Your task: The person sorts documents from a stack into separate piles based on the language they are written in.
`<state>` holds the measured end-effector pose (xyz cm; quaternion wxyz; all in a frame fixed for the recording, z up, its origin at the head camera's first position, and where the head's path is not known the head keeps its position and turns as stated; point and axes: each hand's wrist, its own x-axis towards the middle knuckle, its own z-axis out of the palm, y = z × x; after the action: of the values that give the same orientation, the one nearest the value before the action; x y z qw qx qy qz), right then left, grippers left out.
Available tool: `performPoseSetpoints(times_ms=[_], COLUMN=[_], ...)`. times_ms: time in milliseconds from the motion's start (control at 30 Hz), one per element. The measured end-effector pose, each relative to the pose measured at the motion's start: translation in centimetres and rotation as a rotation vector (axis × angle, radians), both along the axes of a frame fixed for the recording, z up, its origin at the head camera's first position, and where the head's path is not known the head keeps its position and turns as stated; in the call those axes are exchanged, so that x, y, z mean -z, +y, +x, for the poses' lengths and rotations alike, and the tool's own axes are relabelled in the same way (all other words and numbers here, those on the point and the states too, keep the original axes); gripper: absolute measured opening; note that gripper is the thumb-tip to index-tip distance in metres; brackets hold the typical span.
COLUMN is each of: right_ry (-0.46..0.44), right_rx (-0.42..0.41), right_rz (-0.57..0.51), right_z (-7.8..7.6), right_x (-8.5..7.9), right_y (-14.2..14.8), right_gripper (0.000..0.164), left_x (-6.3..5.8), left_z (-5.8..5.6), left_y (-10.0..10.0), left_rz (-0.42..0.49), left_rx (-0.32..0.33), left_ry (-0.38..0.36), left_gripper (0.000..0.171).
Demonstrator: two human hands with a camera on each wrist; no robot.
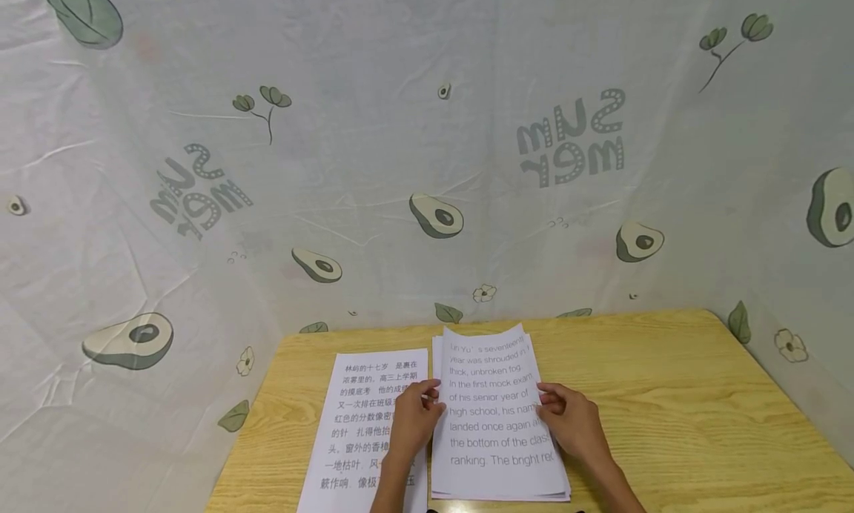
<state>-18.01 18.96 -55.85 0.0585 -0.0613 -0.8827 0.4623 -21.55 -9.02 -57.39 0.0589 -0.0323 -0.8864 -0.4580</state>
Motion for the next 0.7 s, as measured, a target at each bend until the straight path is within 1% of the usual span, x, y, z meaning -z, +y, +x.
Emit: performPoseSetpoints(times_ms=[167,267,400,700], right_ry=[0.000,-0.007,-0.009,-0.022], right_rx=[0.010,0.006,-0.001,0.013], right_rz=[-0.007,-0.014,-0.032,-0.098], right_z=[0.0,-0.1,-0.1,-0.2], right_x=[0.1,0.1,0.0,-0.2], right_y=[0.1,0.3,0.6,1.3], right_gripper=[0.036,0.035,0.034,0.034], left_x=[0.4,0.6,0.6,0.2], left_z=[-0.1,-0.2,-0.2,-0.5], left_y=[0.0,-0.1,-0.3,-0.8], left_rz=[-0.015,0.002,0.047,0.155], left_rx=[-0.036,-0.041,-0.033,-0.038], left_ry=[0.001,0.012,0.027,-0.036], left_gripper=[0.045,0.044,0.043,0.043])
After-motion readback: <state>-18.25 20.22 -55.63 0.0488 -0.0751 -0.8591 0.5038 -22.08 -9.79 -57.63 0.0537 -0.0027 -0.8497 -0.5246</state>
